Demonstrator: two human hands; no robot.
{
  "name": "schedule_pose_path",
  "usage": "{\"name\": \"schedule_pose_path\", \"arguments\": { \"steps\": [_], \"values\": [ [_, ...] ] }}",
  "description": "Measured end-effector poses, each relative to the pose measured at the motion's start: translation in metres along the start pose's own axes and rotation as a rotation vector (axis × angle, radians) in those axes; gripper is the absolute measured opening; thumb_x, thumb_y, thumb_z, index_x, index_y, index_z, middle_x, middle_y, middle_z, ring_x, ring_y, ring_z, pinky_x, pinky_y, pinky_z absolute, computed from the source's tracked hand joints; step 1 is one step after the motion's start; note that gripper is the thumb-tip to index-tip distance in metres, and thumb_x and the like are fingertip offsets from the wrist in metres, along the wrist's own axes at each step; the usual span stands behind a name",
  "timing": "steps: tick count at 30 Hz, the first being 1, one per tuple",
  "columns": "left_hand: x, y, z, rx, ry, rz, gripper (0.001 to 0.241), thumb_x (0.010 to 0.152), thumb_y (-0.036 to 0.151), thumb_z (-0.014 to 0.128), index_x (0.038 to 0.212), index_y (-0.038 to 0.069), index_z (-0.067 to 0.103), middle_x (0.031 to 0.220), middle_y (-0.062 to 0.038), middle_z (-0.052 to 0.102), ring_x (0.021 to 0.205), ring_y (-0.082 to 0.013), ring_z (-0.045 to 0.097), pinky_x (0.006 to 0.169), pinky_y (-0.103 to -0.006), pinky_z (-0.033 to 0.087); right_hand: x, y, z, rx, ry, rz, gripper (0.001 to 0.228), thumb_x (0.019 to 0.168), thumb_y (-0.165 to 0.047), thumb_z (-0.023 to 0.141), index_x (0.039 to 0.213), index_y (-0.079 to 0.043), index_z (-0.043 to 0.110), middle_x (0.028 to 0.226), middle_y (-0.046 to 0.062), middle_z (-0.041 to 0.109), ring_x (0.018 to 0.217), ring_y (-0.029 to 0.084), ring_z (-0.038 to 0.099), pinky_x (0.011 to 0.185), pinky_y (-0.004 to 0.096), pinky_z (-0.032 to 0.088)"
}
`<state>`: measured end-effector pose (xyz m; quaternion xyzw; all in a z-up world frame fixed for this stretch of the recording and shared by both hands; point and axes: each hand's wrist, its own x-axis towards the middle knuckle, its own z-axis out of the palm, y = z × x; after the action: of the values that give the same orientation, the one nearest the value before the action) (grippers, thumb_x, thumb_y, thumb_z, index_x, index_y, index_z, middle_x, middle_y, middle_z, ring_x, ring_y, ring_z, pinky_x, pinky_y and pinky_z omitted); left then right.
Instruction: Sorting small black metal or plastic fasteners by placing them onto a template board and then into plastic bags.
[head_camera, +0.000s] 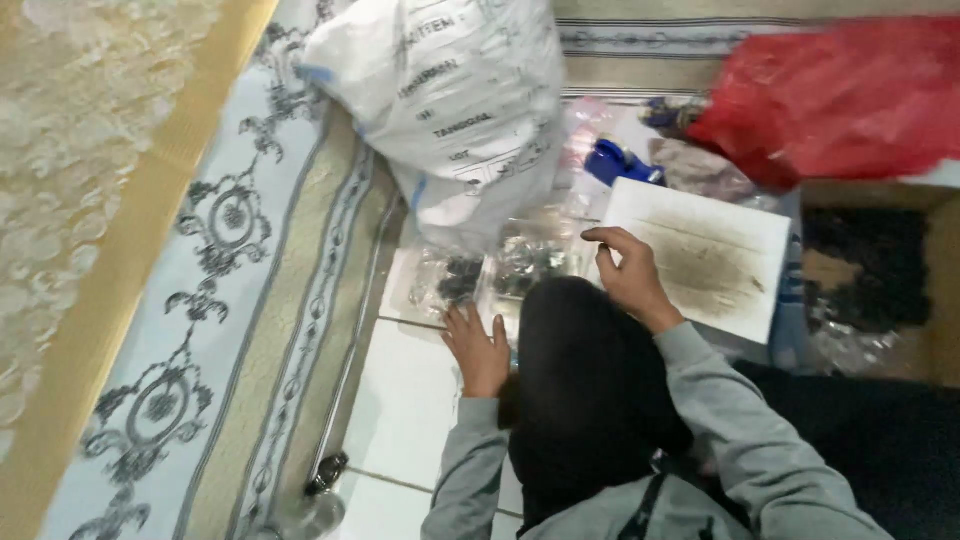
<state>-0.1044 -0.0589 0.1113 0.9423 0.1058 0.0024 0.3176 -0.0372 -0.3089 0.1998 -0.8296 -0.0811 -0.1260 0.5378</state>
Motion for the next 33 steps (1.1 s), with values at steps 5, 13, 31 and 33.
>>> {"name": "schedule_pose_path", "arguments": {
  "steps": [5,13,31,33],
  "values": [
    [-0.005,0.060,-0.001,-0.067,0.134,0.272,0.053,0.106,0.030,0.052,0.151,0.003,0.044,0.153,-0.036,0.032,0.148,-0.0525,0.025,0.118,-0.0662,0.017,-0.080,0.055,-0.146,-0.209,0.125,0.266,0.032,0.094,0.004,0.054,0.118,-0.002,0.076,0.109,0.023,0.073,0.108,0.043,0.069,0.095,0.053,0.055],
    [-0.028,0.223,0.028,-0.279,0.164,0.914,0.035,0.103,0.017,0.063,0.133,0.001,0.061,0.143,-0.031,0.048,0.138,-0.0538,0.040,0.115,-0.0605,0.031,-0.152,0.123,-0.332,-0.766,-0.012,0.701,0.044,0.095,-0.030,0.065,0.129,-0.004,0.073,0.122,0.026,0.073,0.118,0.047,0.066,0.098,0.057,0.054],
    [-0.041,0.377,0.293,0.244,-0.254,1.355,0.015,0.088,0.017,0.064,0.084,0.006,0.072,0.077,-0.014,0.067,0.086,-0.0317,0.065,0.078,-0.0435,0.048,-0.128,0.304,-0.330,-0.678,0.170,0.995,0.019,0.087,-0.003,0.066,0.098,0.006,0.079,0.092,0.029,0.076,0.088,0.044,0.074,0.070,0.054,0.063],
    [-0.042,0.400,0.269,0.195,-0.565,1.208,0.022,0.093,0.005,0.057,0.098,-0.007,0.074,0.086,-0.023,0.073,0.090,-0.0375,0.068,0.093,-0.0486,0.050,-0.130,0.328,-0.328,-0.692,0.229,0.979,0.016,0.089,0.000,0.062,0.087,0.005,0.078,0.080,0.026,0.074,0.077,0.039,0.075,0.062,0.050,0.063]
  ]
}}
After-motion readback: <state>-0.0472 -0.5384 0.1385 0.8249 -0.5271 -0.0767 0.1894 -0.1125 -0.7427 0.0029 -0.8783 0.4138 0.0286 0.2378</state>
